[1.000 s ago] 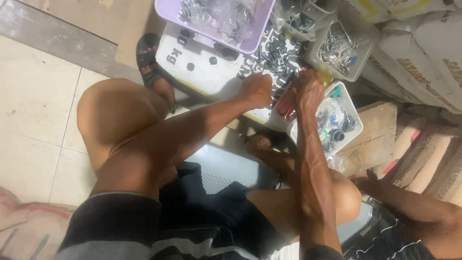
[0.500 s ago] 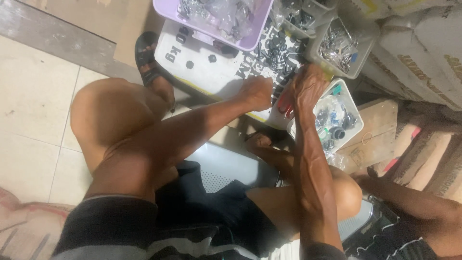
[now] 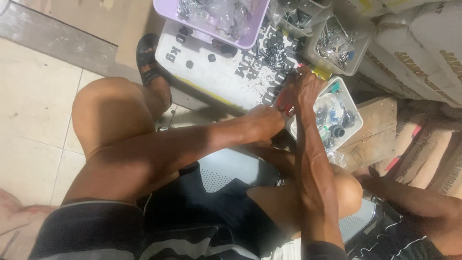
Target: Assembling small hardware components using pliers and hands
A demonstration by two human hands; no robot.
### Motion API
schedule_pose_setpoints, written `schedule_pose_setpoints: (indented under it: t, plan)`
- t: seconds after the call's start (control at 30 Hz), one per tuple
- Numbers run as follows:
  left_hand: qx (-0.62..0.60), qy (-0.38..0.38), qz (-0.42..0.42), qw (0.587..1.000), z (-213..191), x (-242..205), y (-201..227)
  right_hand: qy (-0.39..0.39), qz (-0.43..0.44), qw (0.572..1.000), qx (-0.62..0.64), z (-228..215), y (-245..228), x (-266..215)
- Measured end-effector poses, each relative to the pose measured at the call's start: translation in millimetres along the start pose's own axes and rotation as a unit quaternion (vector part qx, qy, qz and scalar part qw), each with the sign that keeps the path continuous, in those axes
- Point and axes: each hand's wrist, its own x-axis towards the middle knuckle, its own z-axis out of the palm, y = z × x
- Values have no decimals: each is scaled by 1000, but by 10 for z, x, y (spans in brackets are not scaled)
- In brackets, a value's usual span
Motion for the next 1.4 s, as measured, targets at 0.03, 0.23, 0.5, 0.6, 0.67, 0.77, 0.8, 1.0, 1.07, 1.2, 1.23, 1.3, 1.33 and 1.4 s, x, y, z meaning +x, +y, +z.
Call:
schedule_pose_setpoints:
  t: [0.03, 0.23, 0.5, 0.6, 0.67, 0.77, 0.8, 1.0, 1.07, 1.2, 1.23, 1.3, 1.33, 1.4]
  plan:
    - [1, 0, -1, 1000, -9, 8, -12, 1, 0, 1000, 1, -104, -46, 29]
    - [-193, 116, -214, 950, -10, 247, -267, -98, 47, 988, 105, -998, -563, 172]
    - [-601, 418, -157, 662, -414, 332, -505, -140, 101, 813, 556, -1806, -1211, 284]
    - [-589, 431, -133, 671, -392, 366, -546, -186, 94, 786, 582, -1914, -1255, 283]
    - [-587, 430, -152, 669, -398, 377, -568, -188, 79, 801, 563, -1830, -1173, 238]
    - [-589, 450, -164, 651, -376, 462, -654, -192, 59, 825, 529, -1827, -1166, 219]
    - [-595, 470, -161, 633, -354, 496, -693, -197, 57, 832, 515, -1841, -1187, 214]
    - [-553, 472, -176, 663, -408, 453, -610, -197, -50, 889, 411, -1893, -1242, 209]
    - [-549, 471, -174, 668, -418, 431, -598, -199, -35, 890, 409, -1905, -1268, 199]
    - [-308, 575, -70, 755, -250, 552, -760, -192, 32, 899, 393, -1955, -1363, 209]
    - [-308, 575, -71, 755, -240, 532, -755, -193, 32, 899, 392, -1955, -1378, 198]
    - [-288, 568, 34, 770, -229, 506, -750, -199, 57, 898, 389, -1954, -1399, 189]
    - [-289, 568, 33, 770, -206, 499, -765, -200, 57, 898, 388, -1900, -1403, 165]
    - [-211, 553, -4, 806, -169, 487, -796, -175, 46, 905, 386, -1795, -1410, 125]
